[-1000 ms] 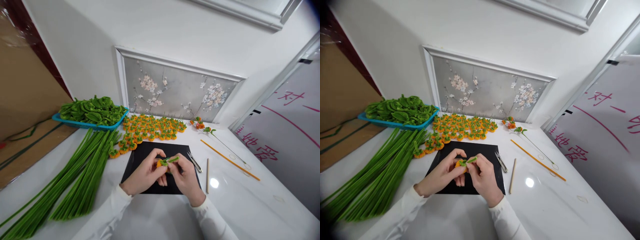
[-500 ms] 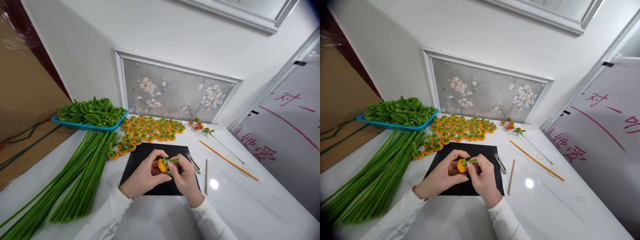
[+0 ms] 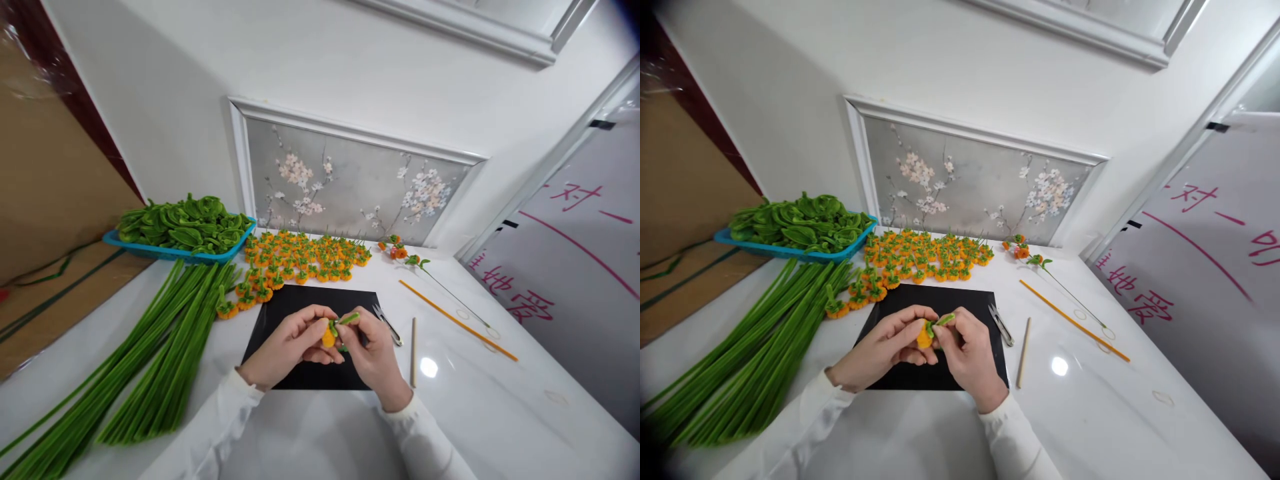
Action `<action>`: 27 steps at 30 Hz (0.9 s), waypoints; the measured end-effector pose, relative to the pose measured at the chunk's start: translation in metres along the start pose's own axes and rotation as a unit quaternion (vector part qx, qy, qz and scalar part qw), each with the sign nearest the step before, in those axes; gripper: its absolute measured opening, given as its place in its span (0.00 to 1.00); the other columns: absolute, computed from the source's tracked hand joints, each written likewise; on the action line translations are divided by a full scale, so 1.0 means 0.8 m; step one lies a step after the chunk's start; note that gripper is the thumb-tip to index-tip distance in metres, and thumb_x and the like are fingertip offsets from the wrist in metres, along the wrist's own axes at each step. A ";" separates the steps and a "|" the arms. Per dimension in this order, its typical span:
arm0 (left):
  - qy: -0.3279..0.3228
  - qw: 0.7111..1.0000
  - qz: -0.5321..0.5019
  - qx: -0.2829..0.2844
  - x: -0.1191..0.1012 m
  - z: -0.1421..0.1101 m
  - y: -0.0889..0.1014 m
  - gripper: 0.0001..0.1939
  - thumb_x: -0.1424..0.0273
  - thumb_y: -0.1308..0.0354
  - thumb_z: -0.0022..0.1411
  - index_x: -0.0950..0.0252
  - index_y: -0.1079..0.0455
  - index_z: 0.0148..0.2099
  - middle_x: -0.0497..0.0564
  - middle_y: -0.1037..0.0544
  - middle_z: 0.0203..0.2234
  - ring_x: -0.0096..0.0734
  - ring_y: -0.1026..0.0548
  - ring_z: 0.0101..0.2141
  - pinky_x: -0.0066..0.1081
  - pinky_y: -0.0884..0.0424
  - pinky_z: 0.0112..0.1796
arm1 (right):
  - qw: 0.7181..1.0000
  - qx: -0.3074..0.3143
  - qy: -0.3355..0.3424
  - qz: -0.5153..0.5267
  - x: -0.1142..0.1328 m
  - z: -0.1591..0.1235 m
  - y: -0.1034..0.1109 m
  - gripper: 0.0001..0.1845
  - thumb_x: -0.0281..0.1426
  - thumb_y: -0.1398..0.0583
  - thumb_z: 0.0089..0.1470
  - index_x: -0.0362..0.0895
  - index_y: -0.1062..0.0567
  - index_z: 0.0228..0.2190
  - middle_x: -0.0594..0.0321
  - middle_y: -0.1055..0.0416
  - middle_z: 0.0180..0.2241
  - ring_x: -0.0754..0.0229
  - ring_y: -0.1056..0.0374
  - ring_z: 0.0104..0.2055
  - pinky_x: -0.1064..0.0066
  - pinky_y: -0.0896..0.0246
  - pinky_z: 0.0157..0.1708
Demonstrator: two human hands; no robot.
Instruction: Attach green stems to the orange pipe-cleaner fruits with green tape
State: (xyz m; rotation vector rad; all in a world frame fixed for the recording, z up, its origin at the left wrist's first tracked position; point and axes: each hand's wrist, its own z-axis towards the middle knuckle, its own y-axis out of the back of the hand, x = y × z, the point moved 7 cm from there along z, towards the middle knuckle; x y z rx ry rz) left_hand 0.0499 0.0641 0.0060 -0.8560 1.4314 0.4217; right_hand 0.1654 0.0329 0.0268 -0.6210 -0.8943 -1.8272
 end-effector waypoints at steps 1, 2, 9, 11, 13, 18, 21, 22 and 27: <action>0.009 1.000 -0.021 0.006 0.002 0.000 -0.001 0.13 0.61 0.48 0.63 0.64 0.40 0.45 0.49 0.24 0.27 0.27 0.21 0.28 0.20 0.28 0.28 | 1.000 0.003 0.003 0.004 0.001 0.000 -0.001 0.09 0.28 0.45 0.57 0.43 0.32 0.25 0.65 0.38 0.25 0.66 0.41 0.24 0.73 0.45 0.24; 0.019 0.999 -0.042 0.011 0.004 0.000 -0.002 0.13 0.61 0.49 0.64 0.63 0.42 0.45 0.49 0.24 0.25 0.26 0.22 0.26 0.19 0.29 0.26 | 1.000 0.005 0.006 0.005 0.003 0.000 -0.001 0.09 0.28 0.45 0.57 0.43 0.32 0.25 0.65 0.38 0.25 0.66 0.41 0.24 0.73 0.46 0.24; -0.012 1.000 -0.011 0.025 0.005 0.000 -0.006 0.14 0.56 0.52 0.63 0.61 0.43 0.44 0.49 0.27 0.30 0.27 0.25 0.29 0.25 0.29 0.30 | 1.000 -0.009 -0.005 0.000 -0.002 -0.002 -0.005 0.11 0.27 0.45 0.57 0.43 0.36 0.23 0.67 0.41 0.22 0.66 0.45 0.23 0.73 0.48 0.24; -0.084 0.992 0.097 -0.017 -0.006 -0.001 0.000 0.17 0.59 0.41 0.57 0.62 0.39 0.43 0.47 0.30 0.33 0.27 0.28 0.34 0.26 0.30 0.35 | 1.000 -0.007 -0.019 -0.008 -0.007 -0.002 -0.007 0.12 0.28 0.44 0.57 0.43 0.37 0.22 0.68 0.43 0.22 0.66 0.46 0.23 0.73 0.49 0.24; -0.113 0.971 0.203 -0.060 -0.012 -0.001 0.007 0.17 0.64 0.36 0.52 0.63 0.36 0.41 0.45 0.32 0.31 0.25 0.32 0.31 0.24 0.33 0.32 | 1.000 0.005 -0.026 -0.015 -0.010 -0.002 -0.010 0.13 0.28 0.43 0.56 0.43 0.38 0.21 0.68 0.43 0.22 0.66 0.46 0.23 0.74 0.50 0.24; -0.040 0.979 0.200 -0.010 -0.006 0.001 0.008 0.08 0.68 0.42 0.56 0.66 0.33 0.37 0.45 0.31 0.27 0.27 0.29 0.31 0.29 0.31 0.35 | 0.998 0.045 -0.035 -0.020 -0.012 0.000 -0.014 0.09 0.28 0.43 0.56 0.43 0.34 0.24 0.67 0.40 0.24 0.67 0.44 0.24 0.74 0.48 0.25; -0.002 0.991 0.132 0.002 -0.003 0.000 0.008 0.06 0.70 0.45 0.58 0.66 0.34 0.38 0.47 0.27 0.31 0.30 0.25 0.36 0.31 0.29 0.40 | 0.998 0.051 -0.026 -0.031 -0.010 0.003 -0.013 0.09 0.27 0.43 0.56 0.43 0.34 0.24 0.67 0.39 0.25 0.66 0.43 0.25 0.74 0.48 0.25; 0.010 0.993 0.121 -0.003 -0.002 -0.001 0.009 0.05 0.70 0.46 0.58 0.66 0.34 0.38 0.48 0.27 0.32 0.31 0.24 0.36 0.31 0.29 0.40 | 0.998 0.054 -0.021 -0.035 -0.009 0.003 -0.013 0.09 0.27 0.43 0.56 0.43 0.34 0.24 0.67 0.39 0.25 0.66 0.43 0.25 0.74 0.48 0.26; 0.020 0.990 0.139 -0.027 -0.001 -0.002 0.008 0.04 0.71 0.48 0.59 0.67 0.35 0.36 0.47 0.27 0.27 0.31 0.21 0.30 0.28 0.26 0.33 | 0.996 0.069 0.002 -0.051 -0.005 0.002 -0.014 0.08 0.25 0.46 0.57 0.43 0.33 0.26 0.65 0.37 0.27 0.64 0.39 0.29 0.73 0.46 0.29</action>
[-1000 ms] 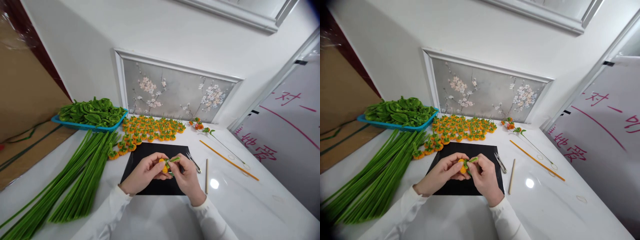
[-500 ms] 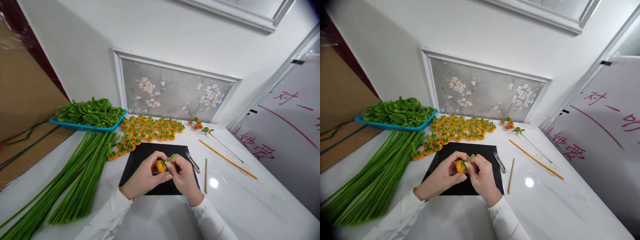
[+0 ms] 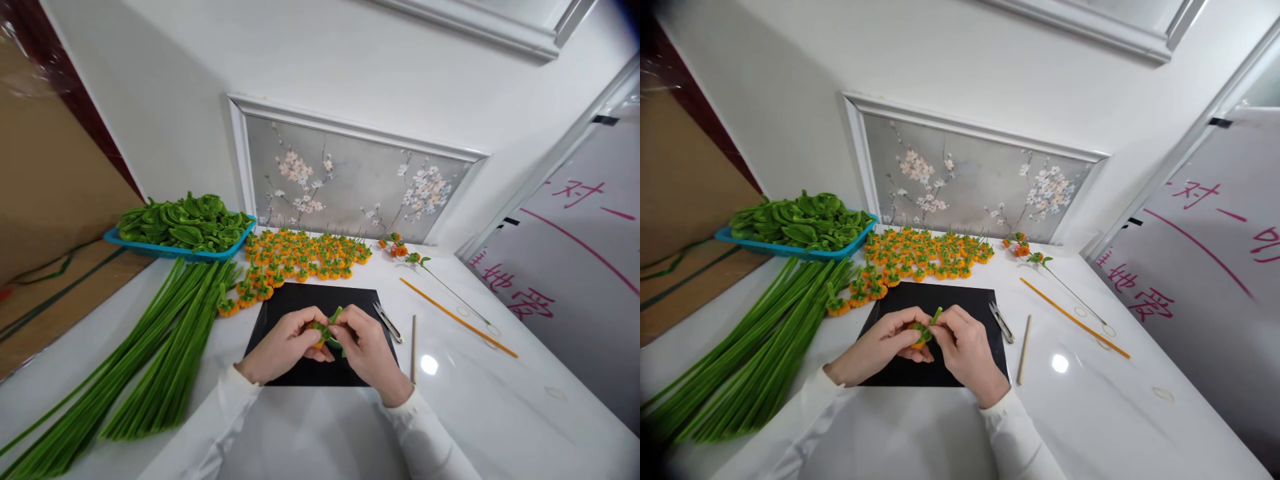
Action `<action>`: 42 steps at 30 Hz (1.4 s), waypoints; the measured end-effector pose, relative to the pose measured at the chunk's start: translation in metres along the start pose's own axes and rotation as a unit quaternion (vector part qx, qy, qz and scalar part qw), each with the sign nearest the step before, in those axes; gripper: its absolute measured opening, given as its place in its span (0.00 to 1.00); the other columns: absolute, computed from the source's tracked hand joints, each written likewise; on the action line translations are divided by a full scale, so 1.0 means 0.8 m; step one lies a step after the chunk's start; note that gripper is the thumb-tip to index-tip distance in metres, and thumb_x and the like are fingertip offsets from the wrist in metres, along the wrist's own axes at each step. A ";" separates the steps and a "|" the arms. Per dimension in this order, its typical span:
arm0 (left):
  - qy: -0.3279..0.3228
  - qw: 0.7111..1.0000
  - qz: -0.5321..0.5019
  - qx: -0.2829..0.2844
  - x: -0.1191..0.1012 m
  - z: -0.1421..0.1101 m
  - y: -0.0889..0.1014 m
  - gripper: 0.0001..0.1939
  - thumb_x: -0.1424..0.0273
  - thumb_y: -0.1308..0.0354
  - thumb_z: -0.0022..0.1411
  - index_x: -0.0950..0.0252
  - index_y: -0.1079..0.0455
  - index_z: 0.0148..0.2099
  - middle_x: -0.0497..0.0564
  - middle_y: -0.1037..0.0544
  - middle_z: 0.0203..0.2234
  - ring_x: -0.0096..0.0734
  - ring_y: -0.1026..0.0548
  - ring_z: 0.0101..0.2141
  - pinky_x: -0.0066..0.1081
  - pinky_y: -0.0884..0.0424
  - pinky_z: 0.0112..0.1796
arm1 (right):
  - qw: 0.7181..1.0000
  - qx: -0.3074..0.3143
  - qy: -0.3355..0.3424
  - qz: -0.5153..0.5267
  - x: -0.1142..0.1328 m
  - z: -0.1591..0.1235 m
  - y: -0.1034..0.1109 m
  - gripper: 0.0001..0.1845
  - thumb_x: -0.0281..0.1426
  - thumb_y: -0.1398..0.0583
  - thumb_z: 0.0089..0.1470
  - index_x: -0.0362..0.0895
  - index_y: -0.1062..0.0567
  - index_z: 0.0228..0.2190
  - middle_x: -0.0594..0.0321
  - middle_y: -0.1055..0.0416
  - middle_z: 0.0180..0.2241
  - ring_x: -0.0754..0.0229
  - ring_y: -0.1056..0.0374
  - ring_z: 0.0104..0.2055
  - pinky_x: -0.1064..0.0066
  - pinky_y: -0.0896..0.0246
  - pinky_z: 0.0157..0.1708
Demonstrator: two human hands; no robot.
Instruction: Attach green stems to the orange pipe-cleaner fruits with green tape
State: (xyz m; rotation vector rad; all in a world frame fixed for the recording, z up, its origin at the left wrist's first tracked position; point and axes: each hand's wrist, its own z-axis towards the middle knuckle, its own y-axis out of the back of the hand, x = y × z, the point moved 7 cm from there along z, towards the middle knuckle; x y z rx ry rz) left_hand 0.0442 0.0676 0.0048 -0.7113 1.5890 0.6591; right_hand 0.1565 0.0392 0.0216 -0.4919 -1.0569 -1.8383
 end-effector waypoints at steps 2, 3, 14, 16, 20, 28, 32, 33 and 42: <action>-0.018 0.999 0.028 -0.014 -0.002 0.001 0.000 0.06 0.68 0.46 0.59 0.66 0.37 0.34 0.45 0.28 0.24 0.30 0.22 0.27 0.27 0.26 0.29 | 1.000 0.004 0.006 -0.005 0.001 -0.001 -0.001 0.07 0.24 0.46 0.57 0.43 0.32 0.27 0.64 0.36 0.28 0.64 0.38 0.30 0.73 0.45 0.30; -0.023 0.999 0.035 -0.015 -0.001 0.002 0.000 0.07 0.67 0.45 0.59 0.66 0.37 0.33 0.45 0.29 0.23 0.30 0.22 0.26 0.27 0.26 0.29 | 1.000 0.006 0.008 -0.007 0.000 -0.002 -0.002 0.07 0.24 0.46 0.57 0.43 0.31 0.28 0.64 0.36 0.28 0.63 0.37 0.30 0.73 0.45 0.30; 0.024 0.999 -0.028 0.024 0.010 0.002 0.002 0.10 0.65 0.40 0.55 0.66 0.35 0.32 0.46 0.29 0.28 0.31 0.23 0.33 0.31 0.26 0.35 | 0.996 0.057 -0.032 0.060 -0.004 0.001 0.004 0.06 0.24 0.44 0.56 0.44 0.28 0.31 0.66 0.33 0.28 0.65 0.36 0.30 0.74 0.42 0.31; -0.009 1.000 0.002 0.014 0.004 0.003 0.005 0.08 0.67 0.40 0.56 0.67 0.33 0.30 0.46 0.29 0.27 0.28 0.26 0.32 0.28 0.29 0.33 | 0.994 0.060 -0.056 0.074 -0.009 0.000 0.004 0.05 0.24 0.44 0.55 0.44 0.29 0.34 0.66 0.32 0.29 0.65 0.36 0.29 0.75 0.42 0.30; -0.102 0.990 0.092 -0.015 -0.013 0.003 0.009 0.10 0.71 0.42 0.57 0.68 0.34 0.24 0.45 0.33 0.24 0.22 0.35 0.26 0.26 0.37 0.29 | 0.994 0.052 -0.067 0.069 -0.013 0.000 0.003 0.05 0.26 0.43 0.54 0.45 0.28 0.35 0.67 0.33 0.27 0.66 0.39 0.27 0.75 0.43 0.28; -0.111 0.990 0.080 -0.027 -0.019 -0.001 0.008 0.10 0.70 0.43 0.57 0.68 0.34 0.25 0.47 0.33 0.24 0.25 0.36 0.25 0.28 0.39 0.28 | 0.995 0.034 -0.068 0.072 -0.009 0.002 0.010 0.03 0.27 0.44 0.55 0.44 0.31 0.33 0.68 0.36 0.23 0.66 0.40 0.26 0.75 0.44 0.27; -0.098 0.994 0.039 -0.020 -0.015 0.000 0.007 0.10 0.69 0.41 0.56 0.67 0.34 0.25 0.47 0.32 0.24 0.24 0.35 0.25 0.28 0.39 0.28 | 0.990 0.036 -0.083 0.106 -0.013 0.001 0.009 0.03 0.28 0.43 0.55 0.44 0.31 0.34 0.68 0.36 0.24 0.66 0.40 0.26 0.75 0.43 0.27; -0.096 0.995 0.029 -0.019 -0.014 0.001 0.007 0.10 0.69 0.41 0.56 0.67 0.35 0.25 0.46 0.33 0.23 0.24 0.35 0.25 0.27 0.39 0.28 | 0.987 0.041 -0.089 0.128 -0.014 0.000 0.007 0.04 0.29 0.43 0.56 0.44 0.31 0.36 0.67 0.36 0.25 0.66 0.40 0.27 0.75 0.43 0.27; -0.075 0.997 0.018 0.011 -0.013 0.000 0.002 0.09 0.71 0.39 0.54 0.69 0.31 0.24 0.47 0.32 0.23 0.23 0.38 0.25 0.27 0.42 0.28 | 0.960 0.077 -0.126 0.239 -0.017 0.002 -0.008 0.10 0.36 0.38 0.51 0.43 0.26 0.33 0.69 0.40 0.23 0.67 0.41 0.24 0.75 0.41 0.25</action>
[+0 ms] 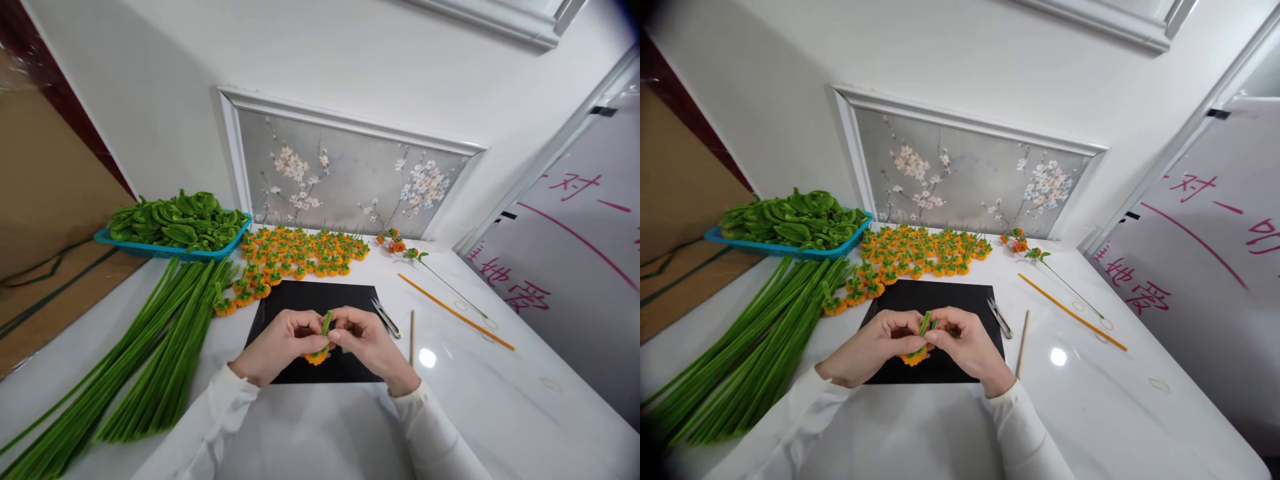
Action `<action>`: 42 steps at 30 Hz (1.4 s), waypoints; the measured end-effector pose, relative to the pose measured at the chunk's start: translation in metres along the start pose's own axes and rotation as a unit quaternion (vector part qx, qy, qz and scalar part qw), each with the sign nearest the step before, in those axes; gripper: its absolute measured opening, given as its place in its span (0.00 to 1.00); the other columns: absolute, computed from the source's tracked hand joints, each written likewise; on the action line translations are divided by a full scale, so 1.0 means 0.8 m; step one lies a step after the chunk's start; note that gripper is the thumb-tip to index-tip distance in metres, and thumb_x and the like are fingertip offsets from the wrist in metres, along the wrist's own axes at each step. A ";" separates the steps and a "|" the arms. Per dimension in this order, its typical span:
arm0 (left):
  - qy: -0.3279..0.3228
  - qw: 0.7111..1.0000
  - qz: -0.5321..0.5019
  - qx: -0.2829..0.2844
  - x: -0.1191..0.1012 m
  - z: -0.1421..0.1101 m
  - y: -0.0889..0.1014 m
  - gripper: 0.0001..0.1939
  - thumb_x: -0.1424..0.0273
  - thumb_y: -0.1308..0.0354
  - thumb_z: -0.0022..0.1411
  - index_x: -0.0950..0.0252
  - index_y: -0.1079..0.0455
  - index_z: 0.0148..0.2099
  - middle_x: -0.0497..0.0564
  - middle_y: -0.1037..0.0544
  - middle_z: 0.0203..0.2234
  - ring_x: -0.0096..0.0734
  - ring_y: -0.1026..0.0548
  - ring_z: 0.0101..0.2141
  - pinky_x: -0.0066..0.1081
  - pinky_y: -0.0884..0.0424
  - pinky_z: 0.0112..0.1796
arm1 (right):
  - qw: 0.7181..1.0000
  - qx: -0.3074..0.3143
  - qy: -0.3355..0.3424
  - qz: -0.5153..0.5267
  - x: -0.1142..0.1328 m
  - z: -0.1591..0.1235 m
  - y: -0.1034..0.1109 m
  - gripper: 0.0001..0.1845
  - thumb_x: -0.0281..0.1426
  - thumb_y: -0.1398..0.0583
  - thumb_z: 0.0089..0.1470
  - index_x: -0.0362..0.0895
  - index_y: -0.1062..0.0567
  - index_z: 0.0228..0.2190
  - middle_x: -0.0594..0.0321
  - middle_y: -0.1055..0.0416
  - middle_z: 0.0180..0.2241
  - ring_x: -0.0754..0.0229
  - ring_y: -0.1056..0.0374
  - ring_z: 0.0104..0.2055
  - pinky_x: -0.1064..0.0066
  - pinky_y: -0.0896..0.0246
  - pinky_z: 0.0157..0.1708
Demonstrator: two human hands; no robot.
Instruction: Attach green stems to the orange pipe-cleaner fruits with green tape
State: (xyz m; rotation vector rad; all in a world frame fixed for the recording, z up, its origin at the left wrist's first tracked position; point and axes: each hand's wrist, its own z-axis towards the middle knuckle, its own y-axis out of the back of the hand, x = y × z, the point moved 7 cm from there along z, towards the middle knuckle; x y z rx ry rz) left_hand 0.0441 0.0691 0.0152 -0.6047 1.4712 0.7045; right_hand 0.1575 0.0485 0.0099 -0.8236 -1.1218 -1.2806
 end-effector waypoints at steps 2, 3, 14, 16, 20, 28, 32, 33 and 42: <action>-0.001 1.000 -0.009 0.008 -0.001 -0.001 -0.001 0.08 0.72 0.39 0.54 0.69 0.30 0.24 0.48 0.31 0.24 0.24 0.37 0.26 0.27 0.41 0.29 | 1.000 -0.001 0.005 -0.009 0.003 0.000 0.002 0.10 0.37 0.38 0.51 0.43 0.25 0.31 0.69 0.42 0.22 0.68 0.42 0.23 0.75 0.42 0.23; -0.001 1.000 -0.016 0.009 0.000 -0.001 -0.001 0.08 0.72 0.39 0.54 0.69 0.30 0.24 0.48 0.30 0.25 0.24 0.36 0.27 0.27 0.41 0.29 | 1.000 -0.001 0.008 -0.011 0.004 -0.001 0.002 0.10 0.37 0.39 0.51 0.43 0.24 0.29 0.69 0.42 0.23 0.68 0.41 0.23 0.75 0.42 0.23; 0.114 0.977 -0.181 0.022 0.009 -0.007 -0.013 0.13 0.63 0.41 0.57 0.60 0.34 0.44 0.48 0.30 0.38 0.32 0.27 0.38 0.38 0.26 0.39 | 0.995 -0.040 0.016 -0.093 0.003 -0.005 0.005 0.08 0.33 0.43 0.55 0.43 0.32 0.27 0.70 0.42 0.19 0.68 0.44 0.21 0.76 0.48 0.21; 0.088 0.984 -0.157 0.000 0.005 -0.006 -0.011 0.12 0.61 0.44 0.59 0.58 0.37 0.44 0.47 0.32 0.38 0.31 0.29 0.39 0.37 0.25 0.37 | 0.991 -0.062 0.023 -0.115 0.003 -0.006 0.008 0.07 0.32 0.43 0.55 0.43 0.32 0.27 0.70 0.43 0.19 0.68 0.45 0.21 0.76 0.48 0.21; 0.033 0.998 -0.031 -0.051 0.005 -0.001 -0.007 0.09 0.64 0.42 0.57 0.62 0.36 0.37 0.49 0.32 0.41 0.26 0.28 0.34 0.29 0.25 0.33 | 0.981 -0.096 0.055 -0.159 0.010 -0.006 0.012 0.06 0.30 0.44 0.55 0.43 0.31 0.26 0.70 0.45 0.20 0.68 0.48 0.21 0.75 0.51 0.21; 0.009 0.995 0.040 -0.093 0.000 -0.001 0.002 0.03 0.73 0.46 0.53 0.68 0.32 0.30 0.55 0.30 0.45 0.21 0.29 0.23 0.26 0.30 0.25 | 0.968 -0.102 0.110 -0.200 0.023 -0.008 0.011 0.06 0.29 0.44 0.56 0.43 0.29 0.28 0.69 0.45 0.21 0.67 0.48 0.22 0.74 0.52 0.22; 0.027 0.996 0.039 -0.078 -0.004 -0.002 0.003 0.07 0.71 0.48 0.55 0.69 0.31 0.31 0.51 0.28 0.31 0.21 0.33 0.21 0.24 0.38 0.22 | 0.965 -0.086 0.116 -0.217 0.024 -0.008 0.007 0.07 0.29 0.44 0.56 0.43 0.29 0.28 0.69 0.44 0.21 0.66 0.46 0.22 0.74 0.50 0.22; 0.028 0.996 0.053 -0.073 -0.004 -0.002 0.002 0.06 0.70 0.47 0.55 0.68 0.31 0.31 0.49 0.29 0.27 0.22 0.34 0.21 0.24 0.39 0.22 | 0.965 -0.081 0.118 -0.221 0.025 -0.008 0.006 0.07 0.29 0.44 0.56 0.43 0.29 0.28 0.68 0.43 0.21 0.66 0.46 0.23 0.74 0.50 0.23; 0.031 0.997 0.039 -0.056 0.003 0.001 0.005 0.07 0.69 0.39 0.51 0.68 0.30 0.27 0.48 0.29 0.26 0.26 0.33 0.26 0.27 0.36 0.30 | 0.965 -0.029 0.121 -0.229 0.026 -0.006 0.004 0.07 0.28 0.44 0.58 0.45 0.26 0.35 0.63 0.33 0.27 0.62 0.37 0.29 0.72 0.41 0.30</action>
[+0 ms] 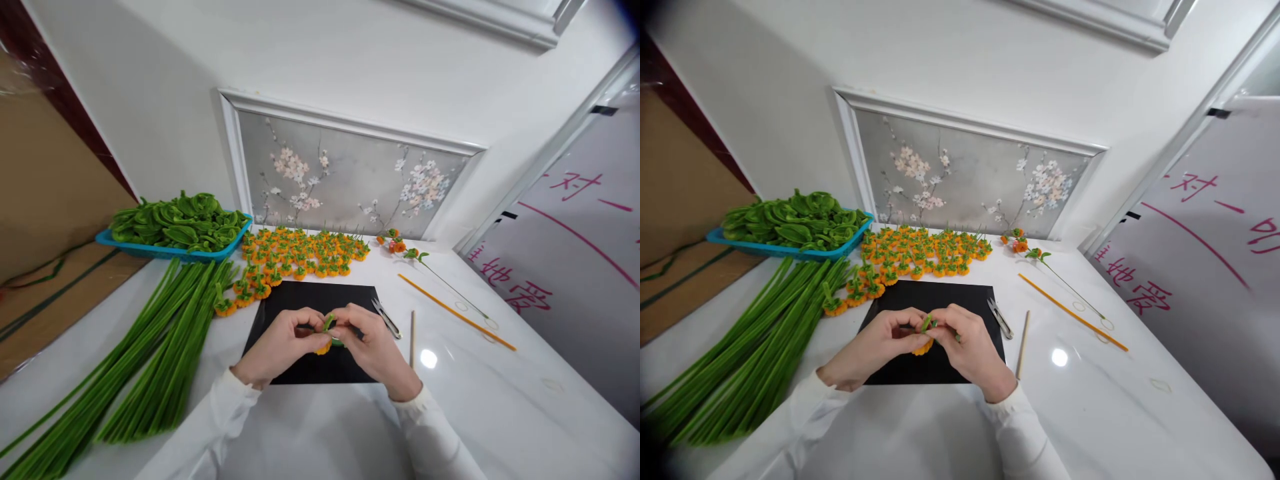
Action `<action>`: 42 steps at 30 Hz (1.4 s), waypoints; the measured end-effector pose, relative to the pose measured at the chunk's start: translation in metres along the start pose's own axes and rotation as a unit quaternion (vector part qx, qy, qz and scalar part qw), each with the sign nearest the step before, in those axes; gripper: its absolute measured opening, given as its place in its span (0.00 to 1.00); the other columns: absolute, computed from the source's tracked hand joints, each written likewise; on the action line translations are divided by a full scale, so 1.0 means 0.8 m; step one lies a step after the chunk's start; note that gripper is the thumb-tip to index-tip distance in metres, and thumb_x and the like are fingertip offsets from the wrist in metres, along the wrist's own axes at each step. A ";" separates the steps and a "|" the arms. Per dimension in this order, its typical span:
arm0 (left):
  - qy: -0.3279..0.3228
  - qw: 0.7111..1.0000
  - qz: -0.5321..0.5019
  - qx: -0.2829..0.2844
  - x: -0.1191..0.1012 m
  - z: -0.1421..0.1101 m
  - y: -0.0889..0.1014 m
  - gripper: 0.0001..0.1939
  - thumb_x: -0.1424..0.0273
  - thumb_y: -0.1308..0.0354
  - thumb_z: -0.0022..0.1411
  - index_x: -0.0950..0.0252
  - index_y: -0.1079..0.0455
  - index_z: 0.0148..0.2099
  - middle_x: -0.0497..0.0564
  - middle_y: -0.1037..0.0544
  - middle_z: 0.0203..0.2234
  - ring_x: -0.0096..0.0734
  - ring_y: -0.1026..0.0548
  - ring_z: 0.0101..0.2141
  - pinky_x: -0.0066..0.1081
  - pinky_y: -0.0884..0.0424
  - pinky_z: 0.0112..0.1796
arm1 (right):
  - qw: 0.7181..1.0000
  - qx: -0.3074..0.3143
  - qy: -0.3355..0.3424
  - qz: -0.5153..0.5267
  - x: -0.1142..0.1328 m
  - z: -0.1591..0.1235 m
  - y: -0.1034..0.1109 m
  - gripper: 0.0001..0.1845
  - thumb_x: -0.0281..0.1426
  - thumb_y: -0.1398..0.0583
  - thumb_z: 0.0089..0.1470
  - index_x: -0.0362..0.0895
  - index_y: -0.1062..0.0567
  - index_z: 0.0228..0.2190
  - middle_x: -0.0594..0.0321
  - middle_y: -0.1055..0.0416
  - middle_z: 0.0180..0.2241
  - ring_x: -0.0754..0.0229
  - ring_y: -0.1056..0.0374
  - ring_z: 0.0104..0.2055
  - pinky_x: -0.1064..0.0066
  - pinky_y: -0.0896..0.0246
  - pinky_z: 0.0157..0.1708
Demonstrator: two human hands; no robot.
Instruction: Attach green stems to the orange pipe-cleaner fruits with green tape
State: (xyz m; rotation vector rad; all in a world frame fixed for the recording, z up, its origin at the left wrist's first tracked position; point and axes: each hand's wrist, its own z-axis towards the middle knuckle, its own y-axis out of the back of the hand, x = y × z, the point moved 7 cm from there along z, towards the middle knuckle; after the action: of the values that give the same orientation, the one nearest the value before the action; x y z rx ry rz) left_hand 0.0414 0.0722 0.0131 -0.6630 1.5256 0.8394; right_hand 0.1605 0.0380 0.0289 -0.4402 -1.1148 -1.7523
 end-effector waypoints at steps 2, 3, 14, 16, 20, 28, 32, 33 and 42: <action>-0.010 1.000 0.000 -0.020 -0.001 0.001 0.006 0.07 0.70 0.39 0.51 0.68 0.29 0.25 0.48 0.29 0.27 0.27 0.33 0.28 0.28 0.36 0.31 | 1.000 0.001 -0.001 0.006 -0.002 0.000 0.001 0.07 0.26 0.44 0.57 0.46 0.26 0.36 0.64 0.32 0.27 0.63 0.36 0.30 0.72 0.40 0.32; -0.013 1.000 0.006 -0.026 -0.002 0.001 0.008 0.07 0.70 0.39 0.51 0.68 0.29 0.25 0.48 0.29 0.26 0.27 0.33 0.28 0.28 0.37 0.31 | 1.000 0.001 -0.002 0.008 -0.003 -0.001 0.002 0.07 0.26 0.43 0.56 0.46 0.26 0.37 0.64 0.32 0.27 0.63 0.35 0.30 0.72 0.40 0.32; 0.041 0.996 -0.051 0.061 -0.001 -0.005 -0.003 0.04 0.73 0.41 0.52 0.68 0.30 0.27 0.47 0.30 0.25 0.24 0.36 0.26 0.27 0.40 0.30 | 1.000 0.008 -0.020 0.002 0.001 -0.002 0.000 0.10 0.24 0.45 0.55 0.45 0.26 0.38 0.65 0.35 0.26 0.66 0.41 0.25 0.75 0.46 0.24; 0.064 0.993 -0.072 0.065 0.000 -0.007 -0.004 0.04 0.73 0.41 0.51 0.68 0.30 0.26 0.45 0.32 0.23 0.23 0.37 0.25 0.26 0.41 0.28 | 0.999 0.017 -0.029 0.018 0.002 -0.002 0.000 0.09 0.26 0.44 0.55 0.44 0.26 0.37 0.65 0.36 0.26 0.66 0.42 0.24 0.75 0.47 0.23; 0.100 0.984 -0.114 0.090 0.001 -0.011 -0.011 0.02 0.75 0.42 0.50 0.68 0.30 0.28 0.44 0.33 0.22 0.22 0.38 0.25 0.25 0.42 0.27 | 0.996 0.034 -0.031 0.081 0.004 -0.001 -0.002 0.04 0.30 0.40 0.53 0.43 0.24 0.30 0.63 0.34 0.29 0.66 0.38 0.27 0.74 0.44 0.25; 0.112 0.978 -0.125 0.123 0.000 -0.016 -0.018 0.08 0.76 0.42 0.51 0.66 0.33 0.37 0.47 0.28 0.32 0.27 0.29 0.33 0.27 0.35 0.34 | 0.998 0.017 -0.003 0.060 0.002 -0.001 -0.004 0.06 0.26 0.42 0.55 0.44 0.24 0.28 0.63 0.35 0.31 0.64 0.35 0.31 0.72 0.38 0.31; 0.103 0.979 -0.132 0.118 0.000 -0.017 -0.016 0.08 0.72 0.44 0.55 0.63 0.36 0.39 0.46 0.32 0.35 0.29 0.29 0.38 0.31 0.32 0.38 | 0.999 0.025 -0.006 0.025 0.000 -0.003 -0.011 0.07 0.26 0.44 0.56 0.43 0.28 0.28 0.62 0.36 0.32 0.65 0.36 0.29 0.73 0.39 0.29; 0.092 0.984 -0.105 0.111 0.000 -0.016 -0.015 0.07 0.71 0.44 0.56 0.64 0.36 0.39 0.46 0.33 0.35 0.29 0.30 0.37 0.31 0.31 0.37 | 0.999 0.027 -0.009 0.016 0.000 -0.004 -0.013 0.07 0.25 0.45 0.56 0.43 0.29 0.27 0.62 0.36 0.32 0.65 0.36 0.29 0.73 0.40 0.28; -0.098 0.970 0.223 -0.016 -0.018 -0.006 -0.004 0.06 0.73 0.42 0.52 0.64 0.35 0.35 0.48 0.30 0.35 0.28 0.32 0.33 0.26 0.34 0.32 | 0.999 -0.009 -0.020 -0.042 -0.002 -0.004 -0.010 0.08 0.28 0.44 0.55 0.43 0.34 0.24 0.64 0.38 0.28 0.64 0.38 0.29 0.72 0.43 0.28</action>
State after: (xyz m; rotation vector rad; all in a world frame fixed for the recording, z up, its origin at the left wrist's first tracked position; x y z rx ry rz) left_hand 0.0427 0.0655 0.0272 -0.2468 1.5026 1.2327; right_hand 0.1550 0.0374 0.0224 -0.4468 -1.1625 -1.8349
